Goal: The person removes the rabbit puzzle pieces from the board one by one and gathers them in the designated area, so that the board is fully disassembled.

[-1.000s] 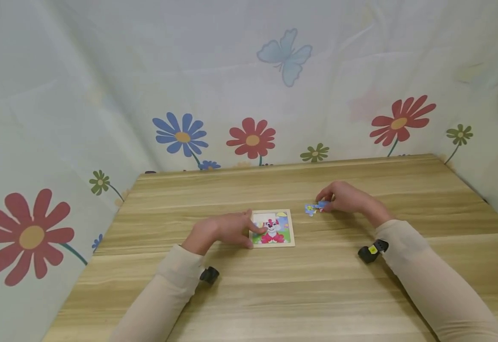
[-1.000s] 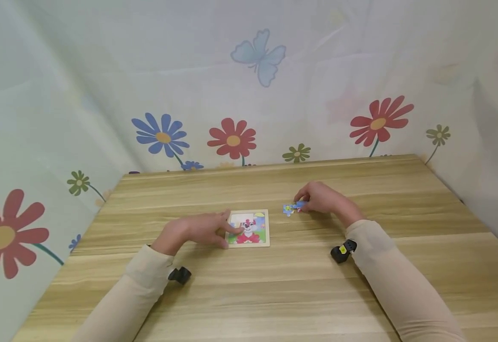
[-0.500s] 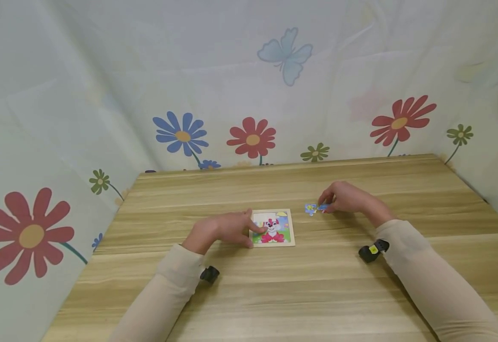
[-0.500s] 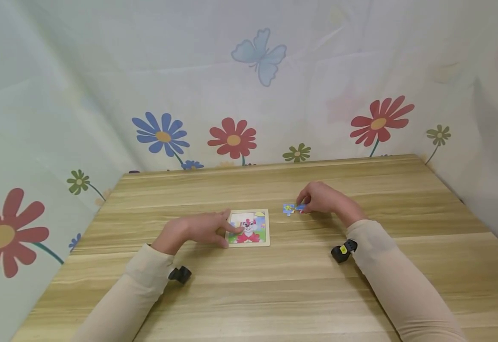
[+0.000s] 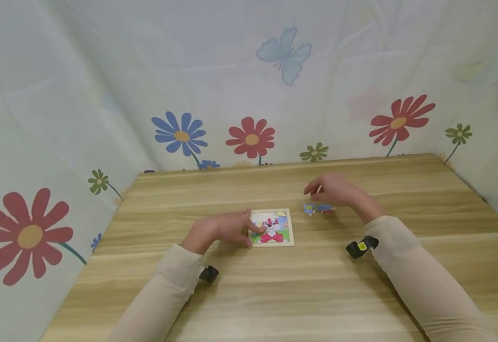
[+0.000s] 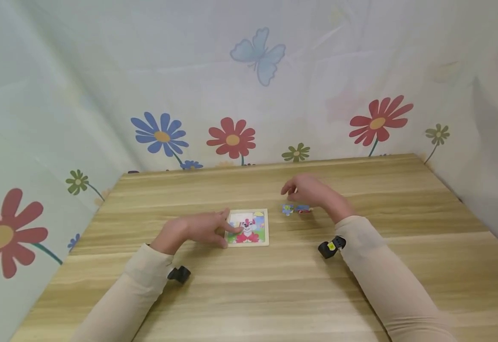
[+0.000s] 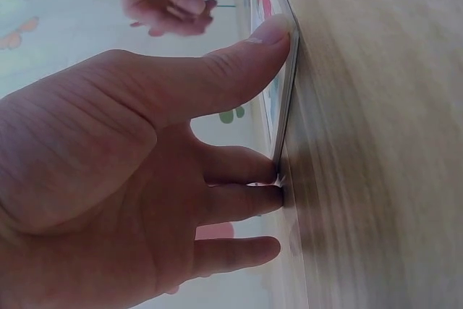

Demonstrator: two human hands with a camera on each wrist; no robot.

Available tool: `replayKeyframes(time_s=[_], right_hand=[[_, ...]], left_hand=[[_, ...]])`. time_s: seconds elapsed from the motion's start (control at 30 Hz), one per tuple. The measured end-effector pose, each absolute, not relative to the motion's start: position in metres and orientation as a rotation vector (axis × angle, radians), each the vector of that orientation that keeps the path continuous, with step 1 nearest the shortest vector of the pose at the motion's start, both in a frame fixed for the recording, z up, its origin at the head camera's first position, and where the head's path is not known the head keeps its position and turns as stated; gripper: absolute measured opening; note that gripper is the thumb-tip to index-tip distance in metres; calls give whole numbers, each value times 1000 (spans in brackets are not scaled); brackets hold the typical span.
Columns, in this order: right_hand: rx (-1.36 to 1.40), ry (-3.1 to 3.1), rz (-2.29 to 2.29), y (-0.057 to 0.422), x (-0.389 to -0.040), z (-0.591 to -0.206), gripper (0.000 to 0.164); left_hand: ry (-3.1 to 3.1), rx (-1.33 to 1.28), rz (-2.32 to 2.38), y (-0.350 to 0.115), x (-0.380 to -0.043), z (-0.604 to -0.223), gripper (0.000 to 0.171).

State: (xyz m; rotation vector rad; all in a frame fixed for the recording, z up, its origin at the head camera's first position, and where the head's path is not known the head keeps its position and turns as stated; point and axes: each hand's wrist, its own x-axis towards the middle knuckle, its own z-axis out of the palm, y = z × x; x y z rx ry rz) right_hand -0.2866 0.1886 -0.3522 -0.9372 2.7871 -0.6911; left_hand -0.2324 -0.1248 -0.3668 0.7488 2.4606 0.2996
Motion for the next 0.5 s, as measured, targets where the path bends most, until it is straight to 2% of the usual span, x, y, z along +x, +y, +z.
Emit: replayKeyframes(time_s=[0.27, 0.5], right_hand=[[-1074, 2570, -650, 123, -286, -362, 23], [-1095, 2525, -649, 110, -286, -376, 22]], left_hand=[[2477, 805, 250, -127, -234, -363, 53], [2453, 819, 247, -128, -233, -365, 54]])
